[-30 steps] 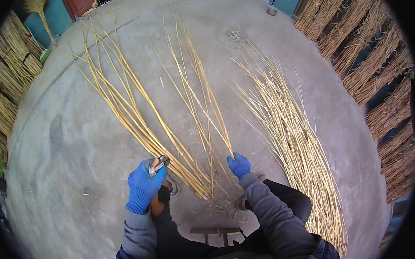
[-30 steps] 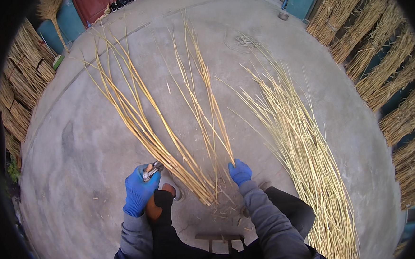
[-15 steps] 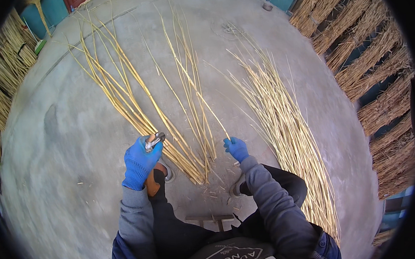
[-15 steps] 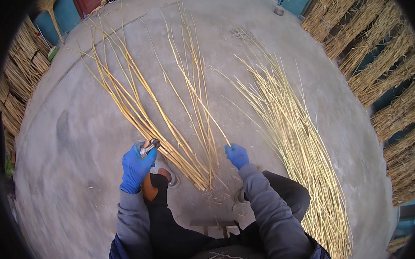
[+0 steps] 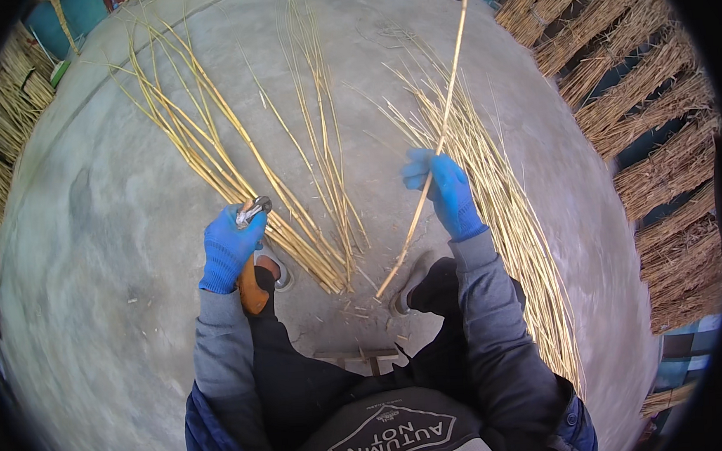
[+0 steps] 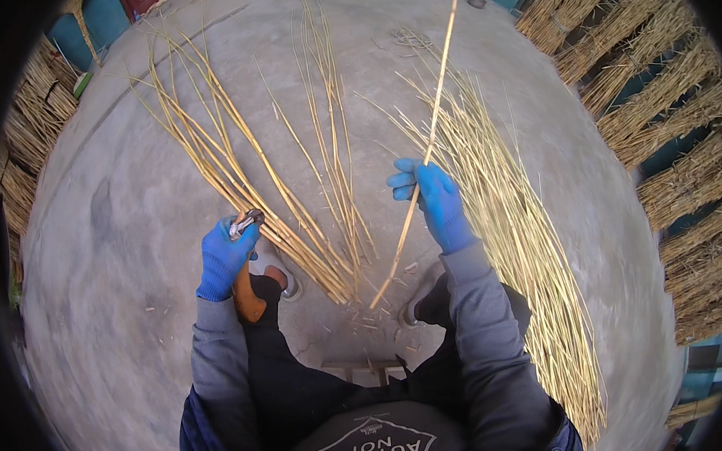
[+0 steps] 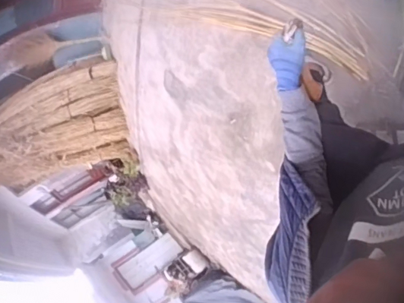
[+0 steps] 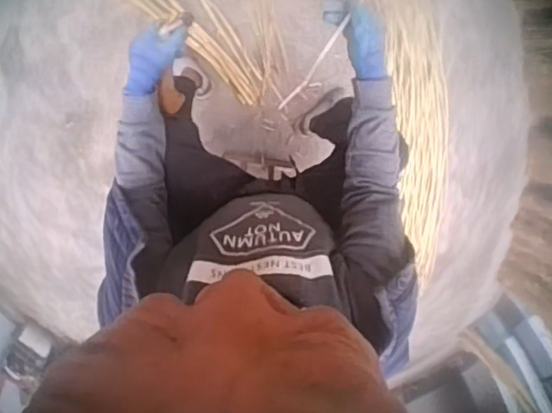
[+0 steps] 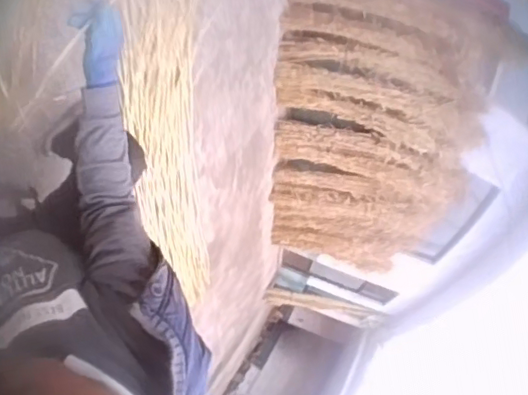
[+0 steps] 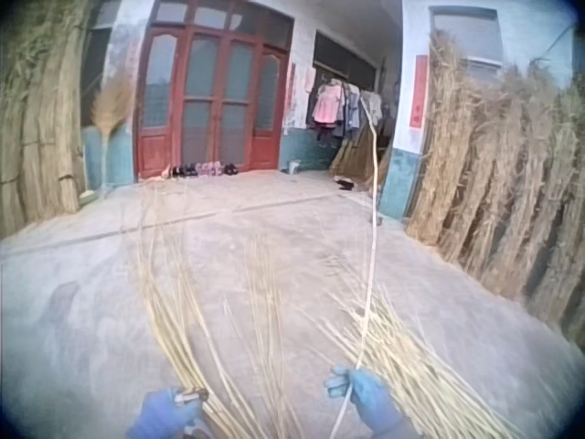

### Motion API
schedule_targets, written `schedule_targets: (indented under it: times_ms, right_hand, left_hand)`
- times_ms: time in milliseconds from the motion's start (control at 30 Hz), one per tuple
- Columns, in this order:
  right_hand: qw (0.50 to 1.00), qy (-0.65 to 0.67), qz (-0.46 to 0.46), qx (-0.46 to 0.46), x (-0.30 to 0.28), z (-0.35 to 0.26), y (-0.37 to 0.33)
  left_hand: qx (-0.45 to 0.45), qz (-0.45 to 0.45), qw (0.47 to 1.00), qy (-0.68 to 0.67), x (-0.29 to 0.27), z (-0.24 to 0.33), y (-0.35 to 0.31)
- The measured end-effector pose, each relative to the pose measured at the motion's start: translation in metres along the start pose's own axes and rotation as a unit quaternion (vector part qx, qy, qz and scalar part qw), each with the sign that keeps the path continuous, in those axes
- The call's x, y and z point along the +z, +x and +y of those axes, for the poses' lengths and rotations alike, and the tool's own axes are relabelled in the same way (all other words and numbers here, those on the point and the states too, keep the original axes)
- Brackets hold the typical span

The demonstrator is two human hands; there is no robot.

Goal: The person sits on the floor and repeatedly peels thin strips from bamboo stalks using a curved knife. They hold each stalk with one hand and draw the blade along its length to remove a strip, then set the stalk aside and pick up another.

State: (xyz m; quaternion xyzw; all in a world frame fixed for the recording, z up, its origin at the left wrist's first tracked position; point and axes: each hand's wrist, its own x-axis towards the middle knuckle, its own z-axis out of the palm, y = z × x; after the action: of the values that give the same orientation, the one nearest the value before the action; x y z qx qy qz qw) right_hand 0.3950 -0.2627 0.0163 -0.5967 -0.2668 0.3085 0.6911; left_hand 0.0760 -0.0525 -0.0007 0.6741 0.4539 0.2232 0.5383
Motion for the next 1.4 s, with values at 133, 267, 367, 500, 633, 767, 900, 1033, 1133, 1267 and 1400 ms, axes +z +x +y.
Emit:
schedule_targets:
  times_ms: [133,267,367,500,633,767,900,1033,1133,1267,1400]
  right_hand:
    - [0.997,-0.073,0.013,-0.029,0.000,-0.057,-0.018]
    - [0.990,-0.088,0.084,-0.064,-0.005,-0.089,-0.047]
    - [0.986,0.004,0.137,-0.091,-0.008,-0.105,-0.063]
    - [0.974,0.048,0.190,-0.114,-0.014,-0.118,-0.077]
    - [0.958,0.098,0.237,-0.126,-0.019,-0.119,-0.085]
    - [0.950,0.109,0.268,-0.118,-0.020,-0.112,-0.091]
    - [0.948,0.123,0.280,-0.090,-0.019,-0.105,-0.095]
    - [0.947,0.095,0.297,-0.080,-0.009,-0.099,-0.100]
    - [0.954,0.021,0.293,-0.057,0.003,-0.093,-0.109]
    - [0.953,0.008,0.298,-0.061,0.008,-0.086,-0.121]
    - [0.983,-0.020,0.177,-0.033,0.007,-0.074,-0.139]
  left_hand:
    - [0.029,-0.058,0.997,-0.033,0.018,0.013,-0.029]
    - [0.030,-0.207,0.977,-0.036,0.054,0.028,-0.104]
    - [0.179,-0.214,0.958,0.065,0.068,0.043,-0.164]
    - [0.186,-0.257,0.934,0.164,0.080,0.063,-0.213]
    - [0.176,-0.283,0.918,0.213,0.088,0.073,-0.238]
    - [0.203,-0.256,0.922,0.205,0.093,0.077,-0.251]
    - [0.224,-0.247,0.914,0.232,0.098,0.076,-0.255]
    - [0.216,-0.234,0.917,0.238,0.101,0.072,-0.257]
    - [0.200,-0.237,0.916,0.253,0.102,0.068,-0.256]
    - [0.163,-0.224,0.928,0.248,0.098,0.064,-0.253]
    - [0.170,-0.220,0.928,0.249,0.091,0.065,-0.251]
